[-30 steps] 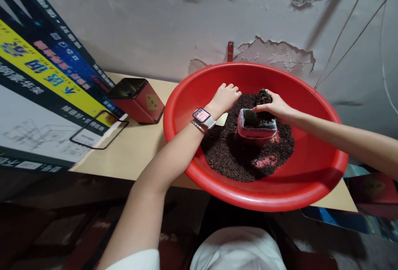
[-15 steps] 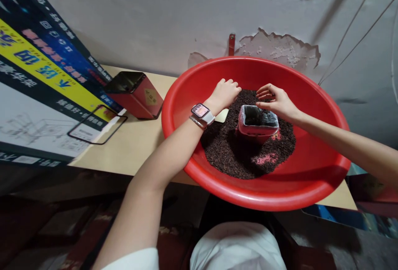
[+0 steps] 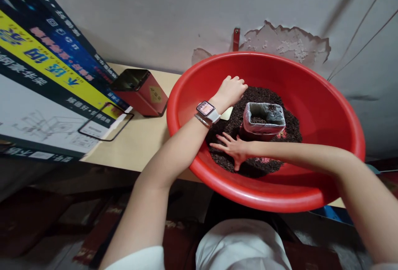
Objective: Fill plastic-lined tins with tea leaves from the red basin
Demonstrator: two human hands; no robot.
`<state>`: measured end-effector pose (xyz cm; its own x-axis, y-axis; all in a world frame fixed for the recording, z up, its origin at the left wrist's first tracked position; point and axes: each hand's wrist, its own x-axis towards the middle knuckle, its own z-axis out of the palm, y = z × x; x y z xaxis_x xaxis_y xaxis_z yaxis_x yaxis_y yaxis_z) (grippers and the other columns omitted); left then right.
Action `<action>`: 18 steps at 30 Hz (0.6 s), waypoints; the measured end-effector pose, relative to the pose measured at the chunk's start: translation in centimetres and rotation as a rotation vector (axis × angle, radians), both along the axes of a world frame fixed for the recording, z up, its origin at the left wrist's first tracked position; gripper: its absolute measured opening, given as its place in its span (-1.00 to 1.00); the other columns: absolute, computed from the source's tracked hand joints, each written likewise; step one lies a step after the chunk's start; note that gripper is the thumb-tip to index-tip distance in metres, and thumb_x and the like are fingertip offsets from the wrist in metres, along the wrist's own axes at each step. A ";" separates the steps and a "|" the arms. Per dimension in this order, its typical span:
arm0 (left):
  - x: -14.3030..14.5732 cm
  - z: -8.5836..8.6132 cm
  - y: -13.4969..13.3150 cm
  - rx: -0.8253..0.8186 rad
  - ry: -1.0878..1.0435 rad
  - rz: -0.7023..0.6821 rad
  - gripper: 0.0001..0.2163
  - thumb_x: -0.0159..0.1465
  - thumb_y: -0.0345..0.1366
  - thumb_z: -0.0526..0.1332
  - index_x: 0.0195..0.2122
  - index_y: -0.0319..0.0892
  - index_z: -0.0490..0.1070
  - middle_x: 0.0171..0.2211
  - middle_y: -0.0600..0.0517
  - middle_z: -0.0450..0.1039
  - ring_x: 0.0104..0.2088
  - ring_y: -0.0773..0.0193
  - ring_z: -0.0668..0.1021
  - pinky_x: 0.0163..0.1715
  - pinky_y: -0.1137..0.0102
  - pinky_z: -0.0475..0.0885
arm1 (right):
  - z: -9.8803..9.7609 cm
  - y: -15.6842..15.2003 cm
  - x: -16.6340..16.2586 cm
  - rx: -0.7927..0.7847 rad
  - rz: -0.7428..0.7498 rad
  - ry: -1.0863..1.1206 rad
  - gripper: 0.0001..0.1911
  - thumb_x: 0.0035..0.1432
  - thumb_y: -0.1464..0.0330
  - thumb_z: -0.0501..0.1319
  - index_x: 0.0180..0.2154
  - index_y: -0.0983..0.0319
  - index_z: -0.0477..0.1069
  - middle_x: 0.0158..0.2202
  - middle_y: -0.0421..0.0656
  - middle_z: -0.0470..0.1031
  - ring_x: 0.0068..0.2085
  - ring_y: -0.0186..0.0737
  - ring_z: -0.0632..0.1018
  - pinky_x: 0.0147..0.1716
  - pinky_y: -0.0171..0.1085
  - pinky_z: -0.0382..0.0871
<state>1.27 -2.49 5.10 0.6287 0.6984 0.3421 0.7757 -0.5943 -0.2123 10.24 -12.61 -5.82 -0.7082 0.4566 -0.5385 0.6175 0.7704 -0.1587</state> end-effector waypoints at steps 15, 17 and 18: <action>-0.1 0.0 0.1 -0.005 -0.005 0.005 -0.76 0.35 -0.46 0.10 -0.12 -0.26 0.56 -0.17 -0.17 0.57 -0.09 0.08 0.54 -0.15 0.25 0.36 | -1.2 2.6 1.4 -0.357 -0.270 -0.014 0.57 -0.52 0.16 0.59 0.43 0.35 -0.21 0.44 0.26 -0.30 0.40 0.35 0.01 0.33 0.03 0.04; -0.1 -0.1 0.2 0.003 -0.003 0.003 -0.75 0.35 -0.45 0.09 -0.12 -0.25 0.57 -0.18 -0.17 0.57 -0.10 0.09 0.54 -0.15 0.25 0.36 | -0.8 1.6 3.8 -0.438 -0.297 -0.043 0.53 -0.48 0.15 0.57 0.43 0.35 -0.20 0.44 0.24 -0.23 0.40 0.25 0.06 0.33 -0.06 0.07; -0.1 -0.1 0.1 0.003 -0.001 0.002 -0.75 0.35 -0.45 0.09 -0.12 -0.25 0.57 -0.19 -0.18 0.57 -0.10 0.09 0.54 -0.15 0.25 0.36 | -0.6 1.1 5.0 -0.464 -0.307 -0.051 0.48 -0.43 0.16 0.55 0.42 0.36 -0.17 0.43 0.22 -0.14 0.39 0.20 0.11 0.32 -0.10 0.09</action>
<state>1.21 -2.35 5.04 0.6270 0.6983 0.3451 0.7770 -0.5923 -0.2131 15.25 -11.48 -6.46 -0.5474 0.3450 -0.7624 0.8186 0.4102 -0.4020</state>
